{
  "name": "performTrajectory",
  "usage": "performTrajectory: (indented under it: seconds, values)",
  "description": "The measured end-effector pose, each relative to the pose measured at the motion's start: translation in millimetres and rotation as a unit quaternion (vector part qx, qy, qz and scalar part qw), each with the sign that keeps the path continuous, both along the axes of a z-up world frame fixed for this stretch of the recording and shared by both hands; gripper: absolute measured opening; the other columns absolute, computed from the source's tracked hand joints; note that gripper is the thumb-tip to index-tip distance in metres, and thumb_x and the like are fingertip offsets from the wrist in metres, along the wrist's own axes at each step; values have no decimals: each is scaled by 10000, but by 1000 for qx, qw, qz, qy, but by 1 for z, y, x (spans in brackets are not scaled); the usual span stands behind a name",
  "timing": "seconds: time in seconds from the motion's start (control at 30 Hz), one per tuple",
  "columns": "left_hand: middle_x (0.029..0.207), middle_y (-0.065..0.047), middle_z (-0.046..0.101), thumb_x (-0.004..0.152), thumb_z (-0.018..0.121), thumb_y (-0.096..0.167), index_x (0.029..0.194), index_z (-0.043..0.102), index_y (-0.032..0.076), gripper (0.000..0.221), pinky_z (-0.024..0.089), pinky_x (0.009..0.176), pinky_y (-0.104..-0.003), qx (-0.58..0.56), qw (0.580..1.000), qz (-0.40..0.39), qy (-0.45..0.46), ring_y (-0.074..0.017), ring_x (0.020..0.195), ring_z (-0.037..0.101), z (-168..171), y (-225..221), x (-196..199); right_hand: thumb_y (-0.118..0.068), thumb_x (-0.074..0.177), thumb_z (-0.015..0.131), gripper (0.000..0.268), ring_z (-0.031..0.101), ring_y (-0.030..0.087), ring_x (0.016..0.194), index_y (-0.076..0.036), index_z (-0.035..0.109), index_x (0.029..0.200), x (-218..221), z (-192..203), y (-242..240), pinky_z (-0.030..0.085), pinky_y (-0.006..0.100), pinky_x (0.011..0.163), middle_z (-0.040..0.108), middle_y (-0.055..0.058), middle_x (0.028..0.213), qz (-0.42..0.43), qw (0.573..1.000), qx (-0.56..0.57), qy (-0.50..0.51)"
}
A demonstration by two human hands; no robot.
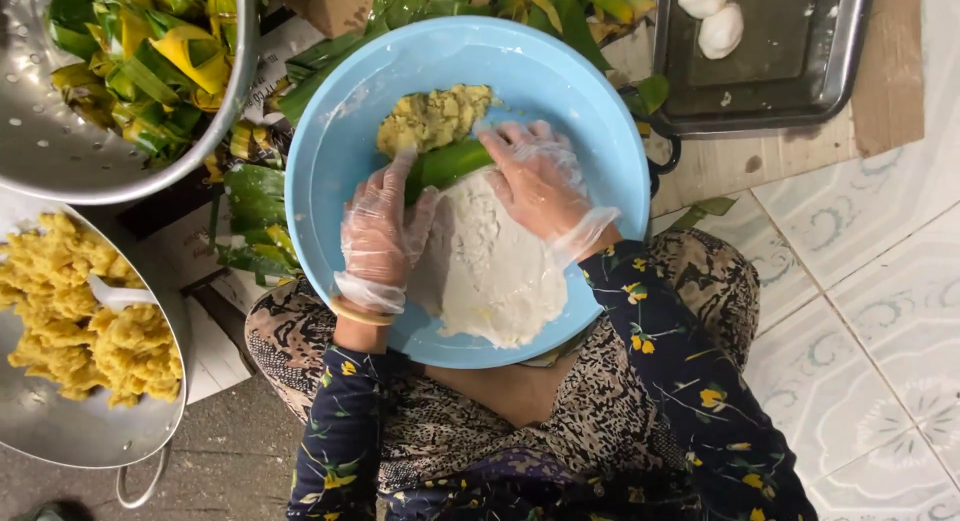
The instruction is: The person is preparing small cakes by filling white dough with a yellow paste and rolling them into balls.
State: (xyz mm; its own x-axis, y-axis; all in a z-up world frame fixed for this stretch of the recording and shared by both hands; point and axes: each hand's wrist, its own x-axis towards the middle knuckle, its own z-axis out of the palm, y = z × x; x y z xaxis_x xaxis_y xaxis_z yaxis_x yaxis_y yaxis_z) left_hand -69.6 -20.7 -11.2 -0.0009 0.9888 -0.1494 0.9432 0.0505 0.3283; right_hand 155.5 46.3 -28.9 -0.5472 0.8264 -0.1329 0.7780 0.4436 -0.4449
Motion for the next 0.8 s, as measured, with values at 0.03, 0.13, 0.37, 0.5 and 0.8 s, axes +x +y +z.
performTrajectory:
  seconds: [0.03, 0.13, 0.37, 0.5, 0.8]
  values:
    - [1225, -20, 647, 950, 649, 458, 1397, 523, 300, 491, 543, 902, -485, 8, 1000, 16, -3, -289, 1096, 660, 2, 1, 1, -300, 995, 583, 473, 576, 369, 1159, -142, 530, 1438, 1, 1, 0, 506, 514, 856, 598, 95, 1296, -1, 1000, -8, 3]
    - [1180, 45, 651, 977, 591, 507, 1219, 619, 333, 299, 546, 909, -425, 29, 998, 55, -24, -233, 1076, 669, -1, 3, -2, -422, 1012, 580, 432, 570, 356, 1107, -144, 604, 1342, -2, -1, 3, 492, 500, 830, 595, 93, 1228, -7, 1000, -27, -8]
    - [933, -44, 679, 1014, 478, 616, 1114, 612, 254, 399, 573, 842, -463, -11, 997, 73, -12, -320, 938, 707, -26, 9, -10, -608, 956, 569, 615, 561, 360, 1126, -170, 540, 1387, -9, 17, 7, 475, 548, 878, 588, 111, 1237, 3, 995, -80, -60]
    - [841, -29, 682, 1014, 489, 616, 980, 662, 258, 399, 587, 793, -430, -18, 998, 50, -14, -297, 886, 717, -9, 13, -11, -591, 965, 583, 551, 578, 334, 1053, -164, 624, 1311, -9, 21, 13, 464, 528, 835, 641, 103, 1136, 17, 990, -110, -81]
    - [954, -124, 652, 1027, 471, 553, 1048, 604, 195, 382, 556, 889, -498, -74, 993, 22, -91, -375, 997, 674, 13, 12, -10, -529, 958, 661, 609, 604, 430, 1091, -118, 554, 1394, -17, 45, 16, 437, 607, 1007, 666, 234, 1192, -1, 964, -263, -33]
